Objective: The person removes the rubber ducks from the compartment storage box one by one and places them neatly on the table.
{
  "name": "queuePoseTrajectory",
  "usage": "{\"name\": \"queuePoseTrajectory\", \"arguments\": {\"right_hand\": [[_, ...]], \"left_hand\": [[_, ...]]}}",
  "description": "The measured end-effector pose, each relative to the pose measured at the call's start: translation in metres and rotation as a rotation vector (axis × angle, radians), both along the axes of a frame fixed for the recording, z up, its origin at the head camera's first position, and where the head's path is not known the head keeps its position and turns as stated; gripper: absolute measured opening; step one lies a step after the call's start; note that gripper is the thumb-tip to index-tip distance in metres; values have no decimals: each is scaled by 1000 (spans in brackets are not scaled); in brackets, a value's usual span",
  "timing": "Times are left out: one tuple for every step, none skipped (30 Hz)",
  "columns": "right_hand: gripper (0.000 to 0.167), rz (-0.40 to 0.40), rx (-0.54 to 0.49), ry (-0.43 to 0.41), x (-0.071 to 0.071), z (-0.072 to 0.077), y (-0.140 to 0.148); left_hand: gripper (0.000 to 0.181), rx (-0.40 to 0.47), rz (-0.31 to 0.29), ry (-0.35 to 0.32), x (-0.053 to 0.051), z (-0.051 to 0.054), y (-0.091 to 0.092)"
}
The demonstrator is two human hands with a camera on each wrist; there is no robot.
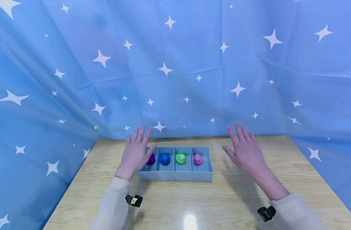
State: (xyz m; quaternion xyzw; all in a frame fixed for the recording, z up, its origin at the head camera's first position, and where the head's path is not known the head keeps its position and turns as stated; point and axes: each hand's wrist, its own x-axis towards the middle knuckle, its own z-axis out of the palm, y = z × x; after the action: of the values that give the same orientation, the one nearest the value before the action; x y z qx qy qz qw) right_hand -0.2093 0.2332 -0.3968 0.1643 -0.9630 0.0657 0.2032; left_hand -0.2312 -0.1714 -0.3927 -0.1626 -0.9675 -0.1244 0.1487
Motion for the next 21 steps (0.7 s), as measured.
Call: {"name": "queuePoseTrajectory", "arguments": {"right_hand": [[77,18,-12,8,-1,-1,-2],[78,38,-30,17,-1,-3,-4],[79,61,-47,26,-2,-5,-6],[80,86,-69,30,-3,-7,-7],[81,111,-88,33,-5,-8,-9],[82,134,-108,27,-6,-10,-10],[83,157,-128,19,-7,-12,-12],[84,176,-145,11,-8,-15,-13],[84,193,-160,0,-9,-17,-14],[83,209,-175,-9,-9,-19,-15],[83,217,-188,-20,-10,-21,-17],[82,224,-200,-32,-10,-23,-18],[81,230,-211,-39,-11,-26,-19],[79,235,-221,-48,-11,-27,-20],[78,240,-229,-54,-11,-29,-22],[77,243,-235,-58,-11,-30,-23],[76,245,-241,-67,-11,-32,-25],[74,250,-247,-71,-12,-33,-27],[73,256,-252,-70,-12,-34,-29],[71,261,-259,-71,-12,-36,-31],[70,268,-266,-71,-12,-37,-33]], "left_hand": [[70,21,-9,-9,0,-2,-1],[71,44,-18,-14,1,-4,-3],[71,67,-27,-21,1,-6,-5],[72,83,-36,-24,1,-8,-7],[72,105,-44,-30,2,-10,-9],[73,115,-50,-33,2,-11,-12],[75,124,-55,-34,3,-12,-14],[76,133,-60,-36,4,-13,-17],[77,139,-64,-42,5,-14,-20],[79,147,-65,-46,6,-15,-23],[80,153,-66,-50,6,-16,-25],[81,158,-67,-53,7,-17,-28],[82,168,-67,-58,8,-19,-30],[82,179,-66,-65,10,-20,-31],[83,192,-64,-73,11,-22,-33],[84,210,-62,-83,12,-24,-34],[84,229,-58,-100,13,-26,-36],[85,250,-53,-119,14,-28,-37],[86,269,-48,-141,14,-31,-37],[86,291,-44,-162,15,-34,-38],[87,310,-39,-183,15,-37,-39]]}}
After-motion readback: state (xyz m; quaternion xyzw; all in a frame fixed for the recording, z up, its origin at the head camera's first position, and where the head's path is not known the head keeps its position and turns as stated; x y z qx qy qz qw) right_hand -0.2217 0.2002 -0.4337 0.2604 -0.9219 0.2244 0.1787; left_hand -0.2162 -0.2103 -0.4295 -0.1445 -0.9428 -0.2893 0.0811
